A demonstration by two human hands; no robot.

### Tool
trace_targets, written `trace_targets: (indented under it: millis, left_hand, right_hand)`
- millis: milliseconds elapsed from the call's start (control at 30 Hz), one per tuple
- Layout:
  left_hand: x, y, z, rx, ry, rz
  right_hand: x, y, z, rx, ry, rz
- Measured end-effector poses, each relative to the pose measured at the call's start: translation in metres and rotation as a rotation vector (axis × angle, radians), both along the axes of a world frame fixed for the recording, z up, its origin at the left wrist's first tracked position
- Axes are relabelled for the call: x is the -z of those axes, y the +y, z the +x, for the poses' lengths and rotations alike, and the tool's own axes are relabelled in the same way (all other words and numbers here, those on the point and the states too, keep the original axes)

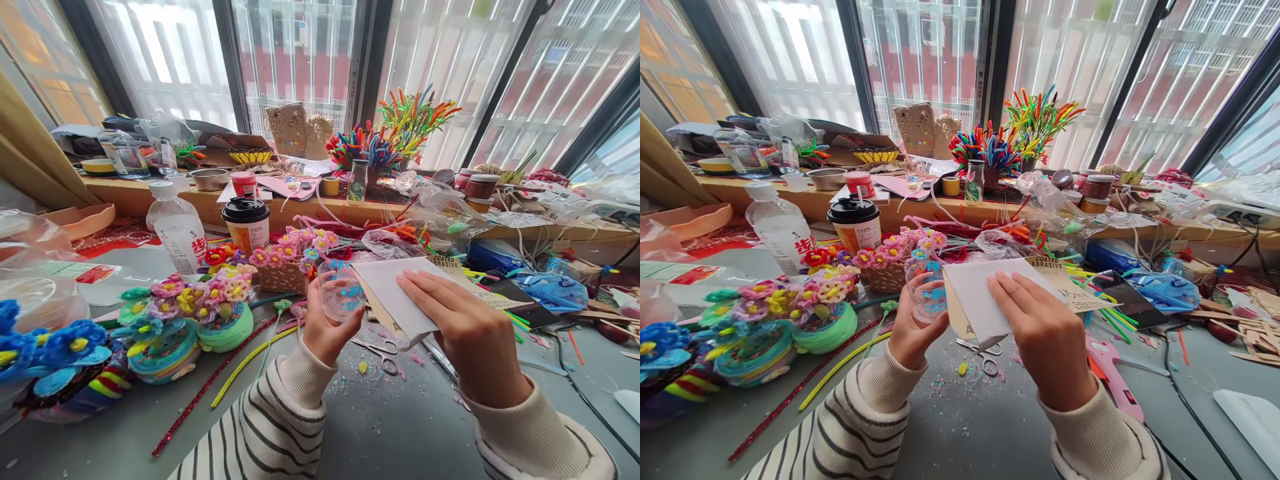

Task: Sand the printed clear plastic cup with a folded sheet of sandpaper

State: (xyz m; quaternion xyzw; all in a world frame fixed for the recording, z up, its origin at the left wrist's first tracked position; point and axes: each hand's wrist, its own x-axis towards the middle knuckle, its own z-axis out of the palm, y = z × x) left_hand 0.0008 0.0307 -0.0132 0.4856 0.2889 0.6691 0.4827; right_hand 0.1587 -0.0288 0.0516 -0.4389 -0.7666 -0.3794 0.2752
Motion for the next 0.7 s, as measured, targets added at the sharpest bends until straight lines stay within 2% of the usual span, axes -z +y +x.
trace_targets:
  millis: [133, 267, 400, 567, 700]
  left_hand:
    - [0.001, 0.001, 0.000, 0.000, 0.005, -0.003]
    - [0.001, 0.001, -0.001, -0.029, 0.015, -0.008]
    - [0.000, 0.001, -0.003, -0.030, 0.021, -0.035]
    - [0.002, 0.003, -0.003, 0.012, 0.021, -0.056]
    - [0.000, 0.003, -0.003, 0.031, 0.002, -0.092]
  right_hand:
    - [-0.001, 0.000, 0.003, -0.025, -0.038, -0.004]
    - [-0.003, -0.002, 0.003, 0.027, -0.060, -0.005]
    - [-0.003, -0.003, 0.004, -0.034, -0.059, -0.030]
    - [-0.005, 0.000, 0.015, 0.064, 0.013, -0.049]
    - [-0.007, -0.003, 0.012, -0.009, 0.003, -0.089]
